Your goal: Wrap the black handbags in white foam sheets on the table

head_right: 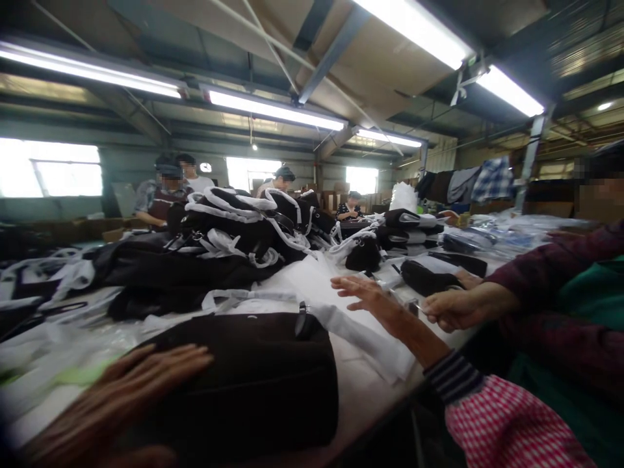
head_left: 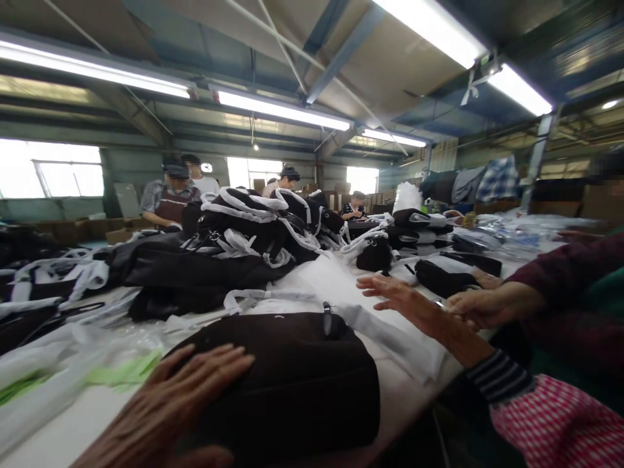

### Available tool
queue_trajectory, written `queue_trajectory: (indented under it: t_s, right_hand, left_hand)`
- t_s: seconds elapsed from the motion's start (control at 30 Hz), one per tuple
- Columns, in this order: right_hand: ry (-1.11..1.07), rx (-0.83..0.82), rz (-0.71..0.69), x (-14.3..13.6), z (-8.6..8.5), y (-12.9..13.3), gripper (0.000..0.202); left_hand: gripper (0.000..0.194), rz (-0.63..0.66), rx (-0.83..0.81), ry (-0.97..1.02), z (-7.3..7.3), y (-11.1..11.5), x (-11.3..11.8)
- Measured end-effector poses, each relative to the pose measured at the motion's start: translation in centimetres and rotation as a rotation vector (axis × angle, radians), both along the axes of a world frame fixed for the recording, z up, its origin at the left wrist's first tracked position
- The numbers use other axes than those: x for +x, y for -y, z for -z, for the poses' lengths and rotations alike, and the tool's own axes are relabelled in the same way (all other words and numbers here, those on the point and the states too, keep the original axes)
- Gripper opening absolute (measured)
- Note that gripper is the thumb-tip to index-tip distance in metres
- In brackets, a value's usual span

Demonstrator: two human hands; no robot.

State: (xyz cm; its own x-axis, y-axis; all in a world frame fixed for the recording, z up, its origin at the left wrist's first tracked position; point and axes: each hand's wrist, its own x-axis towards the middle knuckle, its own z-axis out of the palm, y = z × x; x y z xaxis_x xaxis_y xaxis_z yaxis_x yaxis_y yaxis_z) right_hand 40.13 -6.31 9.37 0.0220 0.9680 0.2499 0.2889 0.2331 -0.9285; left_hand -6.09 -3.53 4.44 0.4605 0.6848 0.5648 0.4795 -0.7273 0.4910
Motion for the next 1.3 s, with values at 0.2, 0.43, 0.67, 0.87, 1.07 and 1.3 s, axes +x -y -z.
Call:
queue_trajectory:
  t_s: [0.2,0.43,0.67,0.87,1.07,1.3]
  right_hand:
    - [0.567,0.156,-0.299,-8.1,-2.1,2.5,0.066]
    - [0.927,0.211,-0.486,-11.5,1.0,3.1,0.084]
    - [0.956,0.218,-0.41,-10.0,0.5,2.0,0.057]
    - [1.051,0.254,-0.269,-10.3,2.2,3.1,0.095]
    - [1.148,0.293,-0.162,-11.9,3.3,2.7,0.086]
    - [1.177,0.218,-0.127,-12.4,2.5,1.8,0.07]
  left_hand:
    - [0.067,0.106,-0.088,-0.123,-3.1,-0.9,1.5]
    - [0.084,0.103,-0.075,-0.69,-5.1,-1.6,3.1]
    - [0.077,0.0,0.558,-0.693,0.0,0.0,0.5]
    - [0.083,0.006,0.421,-0.741,-2.2,-1.0,-0.6]
    - [0.068,-0.093,0.312,-0.648,-0.6,-2.1,-0.3]
    - [0.06,-0.119,0.257,-0.648,-0.8,-2.2,0.6]
